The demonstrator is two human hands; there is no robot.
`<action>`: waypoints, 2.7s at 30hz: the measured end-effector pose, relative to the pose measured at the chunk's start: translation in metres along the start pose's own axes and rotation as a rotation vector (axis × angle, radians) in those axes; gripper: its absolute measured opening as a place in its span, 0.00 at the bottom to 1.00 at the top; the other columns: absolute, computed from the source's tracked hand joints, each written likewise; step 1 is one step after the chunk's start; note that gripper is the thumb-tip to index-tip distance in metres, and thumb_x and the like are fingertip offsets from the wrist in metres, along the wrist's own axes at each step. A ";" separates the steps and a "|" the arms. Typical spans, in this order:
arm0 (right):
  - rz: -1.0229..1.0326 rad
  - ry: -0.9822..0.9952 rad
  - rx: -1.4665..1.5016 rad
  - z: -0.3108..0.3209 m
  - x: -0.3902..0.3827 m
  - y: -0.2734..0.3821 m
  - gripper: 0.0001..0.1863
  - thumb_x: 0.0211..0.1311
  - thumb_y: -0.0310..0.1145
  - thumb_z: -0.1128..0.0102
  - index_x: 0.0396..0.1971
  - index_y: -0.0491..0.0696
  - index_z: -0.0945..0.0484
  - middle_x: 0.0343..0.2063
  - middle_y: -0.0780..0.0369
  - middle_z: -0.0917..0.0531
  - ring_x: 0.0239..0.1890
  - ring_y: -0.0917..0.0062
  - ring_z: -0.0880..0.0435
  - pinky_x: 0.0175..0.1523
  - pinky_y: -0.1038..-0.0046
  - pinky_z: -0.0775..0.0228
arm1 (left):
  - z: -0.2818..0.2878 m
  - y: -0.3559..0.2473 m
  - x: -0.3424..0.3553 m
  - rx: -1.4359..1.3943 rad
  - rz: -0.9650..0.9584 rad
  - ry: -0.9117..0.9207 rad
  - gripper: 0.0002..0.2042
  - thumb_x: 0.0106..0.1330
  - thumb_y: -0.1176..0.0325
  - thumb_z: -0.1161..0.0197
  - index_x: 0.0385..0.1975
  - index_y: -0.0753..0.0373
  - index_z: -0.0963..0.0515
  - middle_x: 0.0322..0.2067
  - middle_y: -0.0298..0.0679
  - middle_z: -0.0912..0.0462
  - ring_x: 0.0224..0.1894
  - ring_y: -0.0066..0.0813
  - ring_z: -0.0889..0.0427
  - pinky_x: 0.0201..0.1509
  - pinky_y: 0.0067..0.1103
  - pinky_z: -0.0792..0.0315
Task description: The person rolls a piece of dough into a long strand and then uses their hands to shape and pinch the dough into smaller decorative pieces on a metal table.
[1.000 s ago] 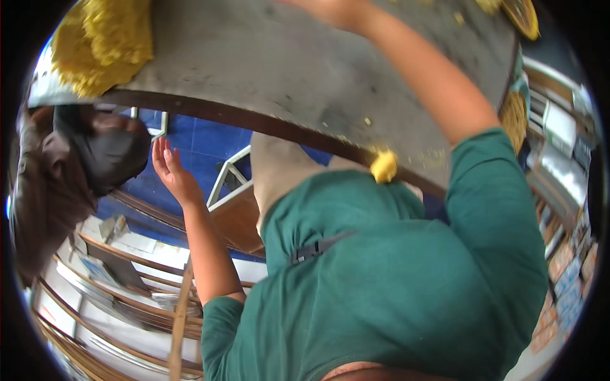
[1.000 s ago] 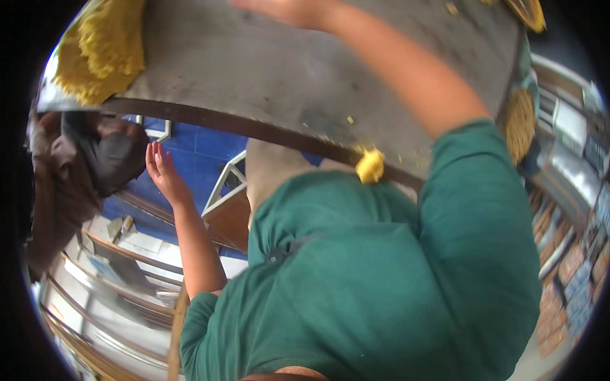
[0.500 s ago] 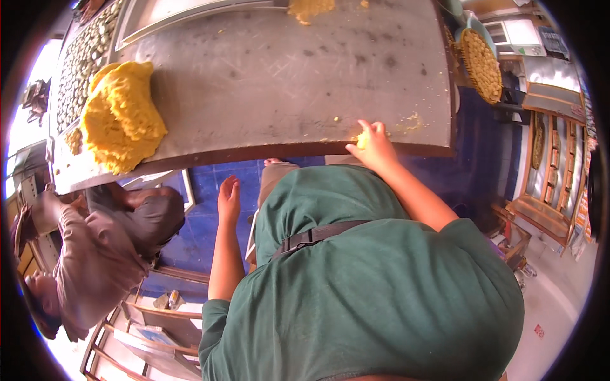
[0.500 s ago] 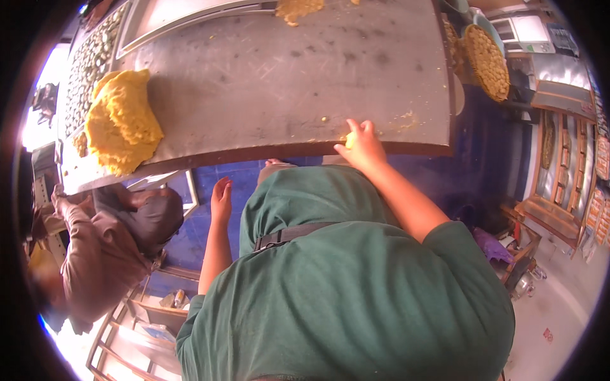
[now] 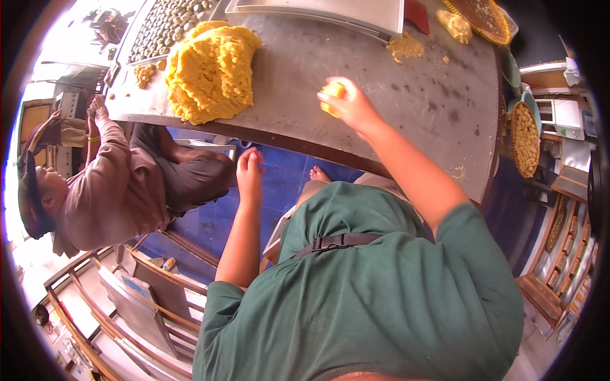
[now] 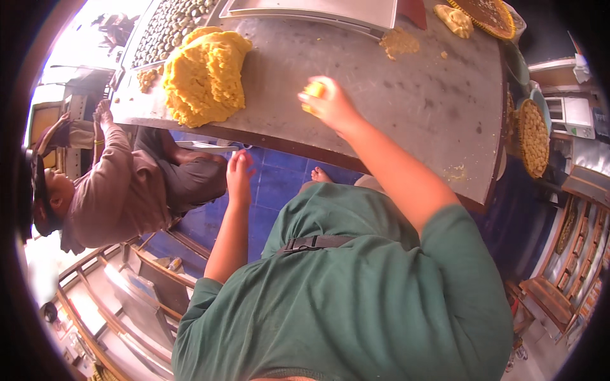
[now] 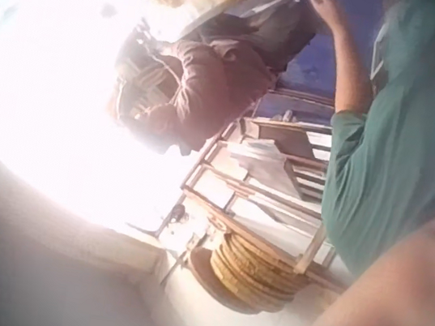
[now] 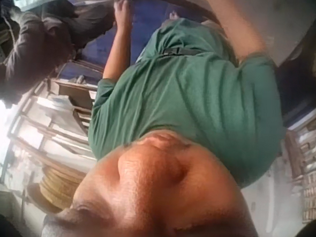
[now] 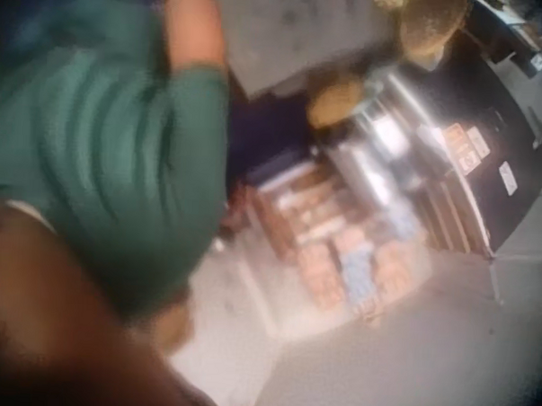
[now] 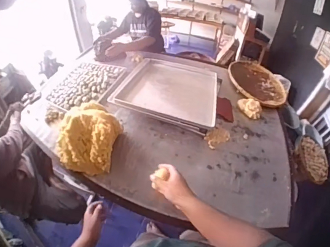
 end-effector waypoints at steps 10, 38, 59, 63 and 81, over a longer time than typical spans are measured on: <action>0.388 0.027 -0.339 -0.151 0.049 0.099 0.45 0.60 0.55 0.30 0.69 0.44 0.36 0.68 0.40 0.35 0.67 0.47 0.30 0.69 0.59 0.33 | -0.011 -0.265 0.127 0.495 -0.825 -0.191 0.32 0.78 0.49 0.50 0.75 0.60 0.47 0.68 0.46 0.42 0.66 0.44 0.41 0.68 0.41 0.43; 0.179 -0.230 -1.273 0.192 -0.128 -0.117 0.46 0.64 0.61 0.40 0.78 0.61 0.46 0.78 0.56 0.50 0.80 0.56 0.53 0.79 0.44 0.61 | -0.044 -0.126 0.049 1.218 -0.941 -0.447 0.28 0.80 0.51 0.55 0.75 0.53 0.42 0.78 0.47 0.51 0.81 0.45 0.56 0.78 0.53 0.66; -0.011 -0.528 -1.601 0.536 -0.193 -0.048 0.29 0.68 0.44 0.37 0.67 0.55 0.28 0.70 0.55 0.33 0.71 0.58 0.35 0.72 0.53 0.42 | -0.328 -0.060 0.053 1.196 -0.702 -0.040 0.31 0.72 0.51 0.44 0.74 0.52 0.39 0.75 0.41 0.41 0.78 0.43 0.48 0.78 0.49 0.58; -0.534 -0.573 -0.870 0.595 -0.147 -0.078 0.25 0.66 0.24 0.44 0.63 0.54 0.23 0.49 0.54 0.16 0.60 0.59 0.22 0.62 0.62 0.29 | -0.350 -0.073 0.085 1.299 -0.564 -0.190 0.33 0.72 0.50 0.46 0.75 0.53 0.41 0.76 0.42 0.43 0.79 0.43 0.49 0.78 0.47 0.58; -0.006 -0.797 -0.122 0.704 0.309 -0.019 0.52 0.63 0.71 0.44 0.70 0.39 0.35 0.69 0.51 0.30 0.68 0.62 0.28 0.72 0.63 0.37 | -0.349 -0.066 0.088 1.372 -0.350 -0.107 0.38 0.66 0.49 0.44 0.76 0.54 0.43 0.76 0.45 0.48 0.80 0.47 0.55 0.80 0.48 0.63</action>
Point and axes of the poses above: each hand's wrist, its own x-axis towards the middle knuckle, its own z-axis out of the back of the hand, y = z × x, the point moved 10 cm from there along x, towards the middle knuckle
